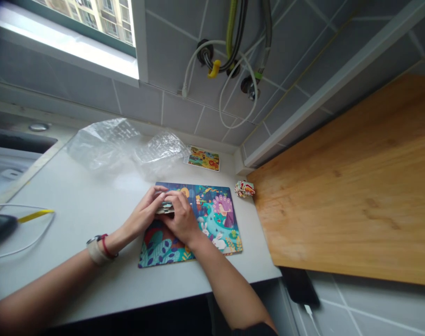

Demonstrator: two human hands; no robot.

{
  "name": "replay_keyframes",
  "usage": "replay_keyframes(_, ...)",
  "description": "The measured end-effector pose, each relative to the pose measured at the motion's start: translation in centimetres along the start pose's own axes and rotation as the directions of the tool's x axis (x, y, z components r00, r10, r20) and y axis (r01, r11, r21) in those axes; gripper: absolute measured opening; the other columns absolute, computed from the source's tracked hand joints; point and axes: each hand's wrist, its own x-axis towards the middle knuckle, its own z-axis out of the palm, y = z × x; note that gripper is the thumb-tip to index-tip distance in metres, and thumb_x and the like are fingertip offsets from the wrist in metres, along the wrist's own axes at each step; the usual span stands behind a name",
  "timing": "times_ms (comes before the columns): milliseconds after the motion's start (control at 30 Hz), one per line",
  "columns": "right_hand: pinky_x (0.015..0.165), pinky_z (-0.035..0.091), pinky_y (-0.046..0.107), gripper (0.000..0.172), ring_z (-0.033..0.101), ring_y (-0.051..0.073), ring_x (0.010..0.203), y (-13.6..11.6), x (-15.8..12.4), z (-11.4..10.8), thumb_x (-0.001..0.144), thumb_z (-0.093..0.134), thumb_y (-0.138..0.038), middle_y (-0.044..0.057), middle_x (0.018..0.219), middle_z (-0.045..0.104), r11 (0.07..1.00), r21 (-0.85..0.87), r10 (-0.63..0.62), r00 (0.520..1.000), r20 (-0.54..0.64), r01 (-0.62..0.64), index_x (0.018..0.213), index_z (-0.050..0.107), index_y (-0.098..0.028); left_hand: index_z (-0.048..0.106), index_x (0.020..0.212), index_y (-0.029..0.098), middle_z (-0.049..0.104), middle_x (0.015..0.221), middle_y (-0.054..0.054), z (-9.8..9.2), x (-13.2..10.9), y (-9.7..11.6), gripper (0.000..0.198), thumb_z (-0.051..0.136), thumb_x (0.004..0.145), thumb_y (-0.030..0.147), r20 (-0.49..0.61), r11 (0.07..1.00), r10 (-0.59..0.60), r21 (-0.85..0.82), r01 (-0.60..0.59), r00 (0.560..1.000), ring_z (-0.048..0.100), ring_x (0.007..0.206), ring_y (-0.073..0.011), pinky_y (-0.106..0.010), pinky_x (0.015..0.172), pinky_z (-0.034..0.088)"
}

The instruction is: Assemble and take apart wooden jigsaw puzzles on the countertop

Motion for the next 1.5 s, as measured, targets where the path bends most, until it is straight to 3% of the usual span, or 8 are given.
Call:
replay_keyframes(233,0.11,0.049,0.048,0.025,0.066,0.028,0.119,0.8,-0.2,0.0,0.088,0.083,-0.037,0.007,0.107,0.074,1.0,-0.027,-0.003,1.0,0.008,0.004,0.103,0.066,-0.027,0.062,0.113,0.02,0.071,0.088,-0.001,0.1,-0.1,0.1,0.061,0.076,0.08,0.069,0.018,0.981,-0.137,-0.135,0.138,0.99,0.068,0.081,-0.0204,-0.027,0.068,0.052)
replay_keyframes(400,0.102,0.053,0.044,0.036,0.067,0.027,0.11,0.7,-0.7,-0.7,0.08,0.091,-0.04,0.005,0.104,0.073,0.998,-0.039,0.046,0.998,-0.048,-0.048,0.103,0.066,-0.028,0.065,0.108,0.019,0.071,0.087,-0.002,0.3,-0.2,0.1,0.049,0.084,0.078,0.053,0.121,0.894,-0.269,-0.338,0.295,0.955,0.065,0.07,-0.0147,-0.018,0.051,0.045)
replay_keyframes(533,0.093,0.056,0.037,0.042,0.069,0.023,0.102,0.5,-1.0,-1.4,0.078,0.092,-0.04,0.003,0.105,0.071,0.999,0.008,0.052,0.993,-0.109,-0.051,0.106,0.064,-0.028,0.068,0.103,0.017,0.071,0.089,-0.004,0.4,-0.4,0.0,0.043,0.086,0.08,0.048,0.234,0.856,-0.298,-0.363,0.368,0.925,0.066,0.07,-0.0131,-0.018,0.055,0.051)
replay_keyframes(700,0.098,0.056,0.039,0.053,0.069,0.024,0.109,0.8,-1.0,-1.7,0.071,0.097,-0.042,0.004,0.111,0.072,0.998,0.012,0.064,0.997,-0.036,-0.064,0.108,0.063,-0.028,0.067,0.12,0.022,0.075,0.111,-0.011,0.5,-1.0,0.1,0.056,0.084,0.081,0.058,0.41,0.833,-0.286,-0.339,0.436,0.866,0.075,0.092,-0.0245,-0.031,0.073,0.063)
replay_keyframes(900,0.105,0.054,0.042,0.061,0.067,0.026,0.118,1.3,-1.0,-1.7,0.072,0.096,-0.043,0.006,0.121,0.072,0.997,-0.003,0.081,0.99,0.118,-0.081,0.121,0.062,-0.029,0.066,0.124,0.022,0.077,0.104,-0.007,0.6,-1.2,0.0,0.06,0.093,0.074,0.04,0.373,0.835,-0.368,-0.27,0.479,0.852,0.076,0.092,-0.0232,-0.028,0.073,0.062)
replay_keyframes(1200,0.104,0.054,0.043,0.069,0.067,0.028,0.116,0.7,-0.9,-2.0,0.074,0.094,-0.041,0.007,0.121,0.07,0.999,0.007,0.032,0.999,0.01,-0.033,0.131,0.057,-0.029,0.072,0.122,0.022,0.079,0.112,-0.011,0.7,-1.1,-0.4,0.058,0.09,0.076,0.053,0.313,0.807,-0.378,-0.349,0.476,0.871,0.078,0.097,-0.0272,-0.031,0.077,0.065)
replay_keyframes(1367,0.106,0.055,0.042,0.057,0.067,0.027,0.118,0.1,-0.6,-2.7,0.086,0.082,-0.027,0.006,0.126,0.07,0.997,0.074,0.023,0.999,0.045,-0.026,0.137,0.058,-0.032,0.076,0.109,0.019,0.08,0.111,-0.012,0.5,-1.0,-0.3,0.051,0.087,0.078,0.057,0.287,0.734,-0.446,-0.425,0.53,0.848,0.078,0.101,-0.0289,-0.035,0.085,0.066)
replay_keyframes(1500,0.104,0.056,0.041,0.055,0.067,0.026,0.116,0.1,-0.5,-2.7,0.086,0.081,-0.024,0.006,0.125,0.071,0.99,0.116,0.072,0.997,0.025,-0.074,0.137,0.062,-0.032,0.075,0.11,0.019,0.08,0.111,-0.012,0.4,-0.8,-0.9,0.045,0.081,0.085,0.057,0.286,0.698,-0.451,-0.477,0.534,0.845,0.077,0.1,-0.0271,-0.036,0.086,0.066)
